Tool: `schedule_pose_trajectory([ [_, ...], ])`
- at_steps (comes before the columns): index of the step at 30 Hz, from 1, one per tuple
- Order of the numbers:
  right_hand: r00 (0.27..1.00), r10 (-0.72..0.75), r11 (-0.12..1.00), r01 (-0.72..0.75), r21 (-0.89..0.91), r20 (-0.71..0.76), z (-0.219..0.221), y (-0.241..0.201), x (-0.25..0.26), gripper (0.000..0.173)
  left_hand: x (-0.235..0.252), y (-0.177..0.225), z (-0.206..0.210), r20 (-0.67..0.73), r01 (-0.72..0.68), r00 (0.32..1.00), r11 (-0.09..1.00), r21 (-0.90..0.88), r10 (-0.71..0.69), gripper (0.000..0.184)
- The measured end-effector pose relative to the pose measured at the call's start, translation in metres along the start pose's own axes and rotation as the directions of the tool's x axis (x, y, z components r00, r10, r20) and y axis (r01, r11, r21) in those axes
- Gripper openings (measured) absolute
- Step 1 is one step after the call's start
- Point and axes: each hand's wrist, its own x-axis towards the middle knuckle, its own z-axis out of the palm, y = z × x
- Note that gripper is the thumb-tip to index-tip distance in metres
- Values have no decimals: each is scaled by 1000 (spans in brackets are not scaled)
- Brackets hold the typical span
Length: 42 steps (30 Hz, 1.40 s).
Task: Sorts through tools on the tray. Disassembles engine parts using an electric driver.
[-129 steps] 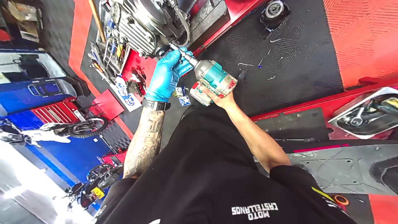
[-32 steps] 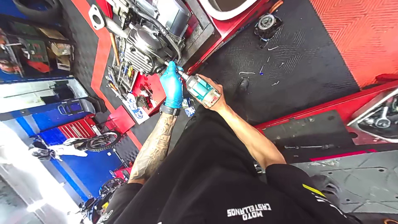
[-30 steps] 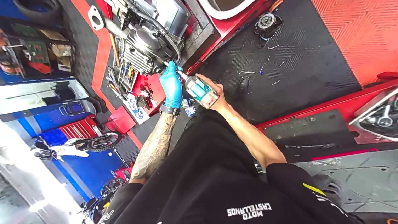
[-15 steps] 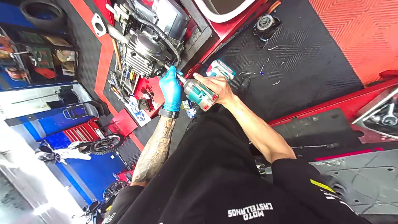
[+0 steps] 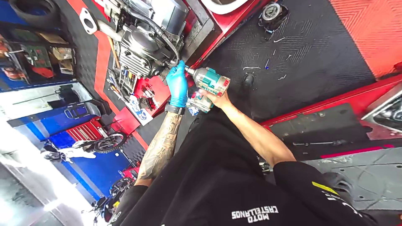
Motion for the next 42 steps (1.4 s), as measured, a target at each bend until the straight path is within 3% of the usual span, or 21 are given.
schedule_pose_trajectory([
  [2, 999, 28, 994, -33, 109, 44, 3, 6, 7, 48, 3, 1, -2, 3, -3, 1000, 1000, -16, 3, 40],
  [15, 954, 100, 915, -200, 351, 283, -1, 12, 25, 33, 9, -9, -12, 72, -93, 993, 994, -59, 97, 30],
  [18, 966, 95, 957, -155, 244, 238, -2, 13, 20, 36, 10, -13, -17, 190, -51, 978, 979, -197, 89, 19],
  [22, 993, -26, 994, 37, -99, 111, -4, 15, 15, 60, 11, -17, -22, 263, -18, 959, 951, -307, 103, 9],
  [24, 991, 14, 997, -4, -75, 131, -6, 18, 16, 55, 12, -18, -24, 289, -8, 952, 951, -308, 102, 11],
  [27, 972, 109, 983, -137, 121, 210, 2, 19, 15, 29, 17, -21, -25, 334, 7, 936, 940, -340, 114, 17],
  [29, 972, 116, 988, -134, 76, 203, 4, 22, 8, 36, 19, -23, -27, 368, 48, 924, 922, -385, 106, 21],
  [32, 989, 49, 999, -46, -26, 141, 2, 23, 5, 47, 21, -28, -32, 397, 109, 910, 852, -511, 122, 27],
  [34, 989, 43, 998, -49, 39, 144, -1, 23, 11, 41, 23, -28, -32, 372, 162, 921, 757, -633, 114, 19],
  [37, 975, 97, 986, -121, 112, 198, -2, 16, 11, 31, 26, -25, -31, 316, 196, 943, 596, -779, 103, 36],
  [42, 974, 96, 977, -132, 169, 203, -3, 14, 5, 27, 33, -20, -15, 258, 233, 966, 347, -908, 29, 43],
])
